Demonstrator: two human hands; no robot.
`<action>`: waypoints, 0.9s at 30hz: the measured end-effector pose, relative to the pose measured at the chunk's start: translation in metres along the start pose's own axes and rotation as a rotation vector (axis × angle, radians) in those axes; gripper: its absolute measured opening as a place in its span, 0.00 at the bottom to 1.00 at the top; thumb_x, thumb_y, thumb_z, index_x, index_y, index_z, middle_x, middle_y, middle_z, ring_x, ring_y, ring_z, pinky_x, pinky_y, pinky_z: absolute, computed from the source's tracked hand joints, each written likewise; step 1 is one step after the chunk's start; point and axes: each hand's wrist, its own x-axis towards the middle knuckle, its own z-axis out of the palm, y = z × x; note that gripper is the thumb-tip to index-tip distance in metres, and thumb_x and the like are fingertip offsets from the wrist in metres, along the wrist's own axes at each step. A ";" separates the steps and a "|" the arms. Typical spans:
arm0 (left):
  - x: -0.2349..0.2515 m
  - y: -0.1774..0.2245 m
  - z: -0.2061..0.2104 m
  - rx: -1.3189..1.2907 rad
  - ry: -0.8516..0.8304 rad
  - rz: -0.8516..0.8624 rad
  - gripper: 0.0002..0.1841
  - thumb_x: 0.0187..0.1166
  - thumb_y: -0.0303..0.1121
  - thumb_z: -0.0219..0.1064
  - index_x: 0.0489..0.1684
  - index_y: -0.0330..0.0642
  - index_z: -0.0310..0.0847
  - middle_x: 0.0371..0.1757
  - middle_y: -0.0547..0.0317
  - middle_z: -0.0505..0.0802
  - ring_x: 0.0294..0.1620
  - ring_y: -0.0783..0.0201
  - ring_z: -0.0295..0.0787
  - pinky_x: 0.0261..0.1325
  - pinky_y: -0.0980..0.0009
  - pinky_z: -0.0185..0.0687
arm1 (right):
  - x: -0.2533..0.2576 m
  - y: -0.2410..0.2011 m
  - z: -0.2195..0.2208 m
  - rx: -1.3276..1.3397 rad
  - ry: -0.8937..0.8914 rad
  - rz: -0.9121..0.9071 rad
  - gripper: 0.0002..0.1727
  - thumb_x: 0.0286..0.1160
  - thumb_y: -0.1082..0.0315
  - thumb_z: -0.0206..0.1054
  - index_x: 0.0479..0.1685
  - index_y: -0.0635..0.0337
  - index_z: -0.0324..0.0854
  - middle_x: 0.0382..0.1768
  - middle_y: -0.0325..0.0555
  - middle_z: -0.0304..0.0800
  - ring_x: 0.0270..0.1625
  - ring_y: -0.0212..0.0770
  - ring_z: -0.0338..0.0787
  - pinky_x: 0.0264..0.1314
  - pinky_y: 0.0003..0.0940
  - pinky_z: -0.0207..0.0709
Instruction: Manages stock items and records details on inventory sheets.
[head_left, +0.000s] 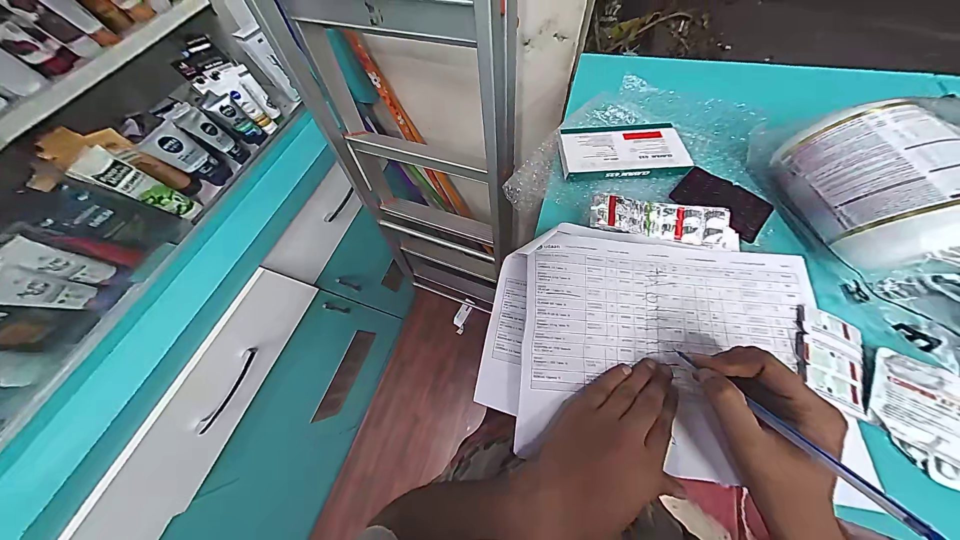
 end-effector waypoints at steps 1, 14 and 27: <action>0.000 0.000 0.000 0.000 0.000 -0.002 0.34 0.83 0.55 0.61 0.75 0.31 0.78 0.79 0.44 0.83 0.84 0.52 0.74 0.86 0.59 0.65 | 0.000 0.000 0.000 -0.004 -0.001 0.001 0.03 0.69 0.69 0.66 0.35 0.50 0.85 0.33 0.19 0.89 0.36 0.12 0.85 0.40 0.09 0.79; -0.001 0.001 -0.001 0.031 0.008 0.004 0.34 0.84 0.55 0.59 0.73 0.32 0.80 0.78 0.45 0.84 0.83 0.52 0.76 0.85 0.59 0.66 | 0.000 0.000 0.000 -0.014 0.001 0.019 0.03 0.67 0.69 0.65 0.33 0.53 0.84 0.32 0.21 0.90 0.34 0.12 0.85 0.39 0.08 0.79; -0.003 0.002 -0.001 0.005 0.046 -0.014 0.30 0.83 0.52 0.61 0.70 0.32 0.83 0.75 0.47 0.87 0.80 0.54 0.80 0.83 0.61 0.70 | 0.002 0.000 0.000 0.034 0.019 0.008 0.04 0.68 0.72 0.64 0.35 0.54 0.84 0.34 0.22 0.89 0.36 0.14 0.85 0.40 0.09 0.79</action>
